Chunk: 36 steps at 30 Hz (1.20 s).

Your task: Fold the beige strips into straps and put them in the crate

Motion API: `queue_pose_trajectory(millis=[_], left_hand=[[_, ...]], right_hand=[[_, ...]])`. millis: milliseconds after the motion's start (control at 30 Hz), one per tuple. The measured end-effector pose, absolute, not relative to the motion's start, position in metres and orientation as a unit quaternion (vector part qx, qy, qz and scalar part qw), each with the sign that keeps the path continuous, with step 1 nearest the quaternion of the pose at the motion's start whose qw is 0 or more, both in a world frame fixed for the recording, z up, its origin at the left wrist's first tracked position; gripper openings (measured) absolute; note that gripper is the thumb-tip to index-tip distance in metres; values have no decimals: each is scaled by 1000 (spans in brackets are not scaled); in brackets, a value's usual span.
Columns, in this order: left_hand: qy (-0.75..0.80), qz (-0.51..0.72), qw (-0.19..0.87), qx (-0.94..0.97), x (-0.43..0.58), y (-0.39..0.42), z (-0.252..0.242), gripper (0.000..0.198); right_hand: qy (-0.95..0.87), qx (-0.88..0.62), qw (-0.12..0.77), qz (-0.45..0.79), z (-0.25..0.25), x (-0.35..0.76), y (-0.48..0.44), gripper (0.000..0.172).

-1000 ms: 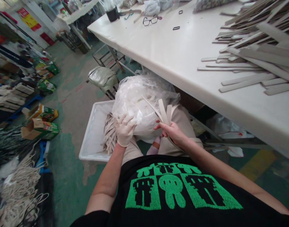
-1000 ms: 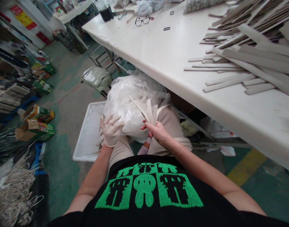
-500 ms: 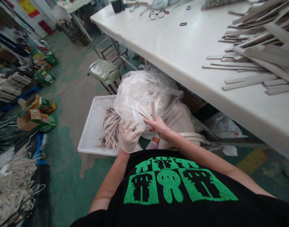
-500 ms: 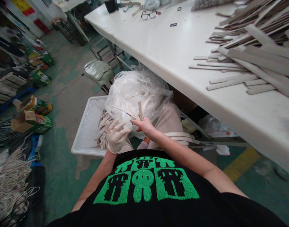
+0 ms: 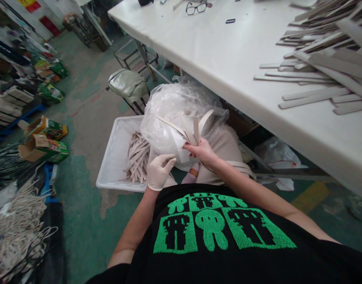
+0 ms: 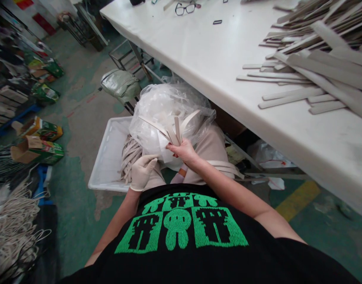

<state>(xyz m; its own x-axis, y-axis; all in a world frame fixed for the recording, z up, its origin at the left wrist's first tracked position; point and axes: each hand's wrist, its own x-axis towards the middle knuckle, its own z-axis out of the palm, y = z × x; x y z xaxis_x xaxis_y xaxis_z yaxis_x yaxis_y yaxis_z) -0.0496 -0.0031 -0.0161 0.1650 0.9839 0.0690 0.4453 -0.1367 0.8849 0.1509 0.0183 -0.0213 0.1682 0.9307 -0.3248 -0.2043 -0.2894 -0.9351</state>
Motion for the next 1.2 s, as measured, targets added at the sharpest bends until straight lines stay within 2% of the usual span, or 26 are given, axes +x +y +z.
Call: queue_pose_trajectory(millis=[133,233,367,567,800,1200], left_hand=[[541,325,581,514,-22,4,-13,29],[522,313,662,437,-8,8,-17,26],[515,327,723,326,0,11,-19,36],[486,384,757,207,8,19,-20,31],[504,365,778,85,19,29,-14,21],[509,384,762,115,30,35,-5,21]], right_hand=[[-348,-572,494,556,-21,146,12,33],[-346,-568,502,553,-20,148,7,37],[-346,-548,503,571,-13,166,-5,39],[-332,-542,510,579,-2,212,-44,38],[-413,-618,435,508,0,252,-103,50],[-539,-600,356,472,1,259,-123,36]])
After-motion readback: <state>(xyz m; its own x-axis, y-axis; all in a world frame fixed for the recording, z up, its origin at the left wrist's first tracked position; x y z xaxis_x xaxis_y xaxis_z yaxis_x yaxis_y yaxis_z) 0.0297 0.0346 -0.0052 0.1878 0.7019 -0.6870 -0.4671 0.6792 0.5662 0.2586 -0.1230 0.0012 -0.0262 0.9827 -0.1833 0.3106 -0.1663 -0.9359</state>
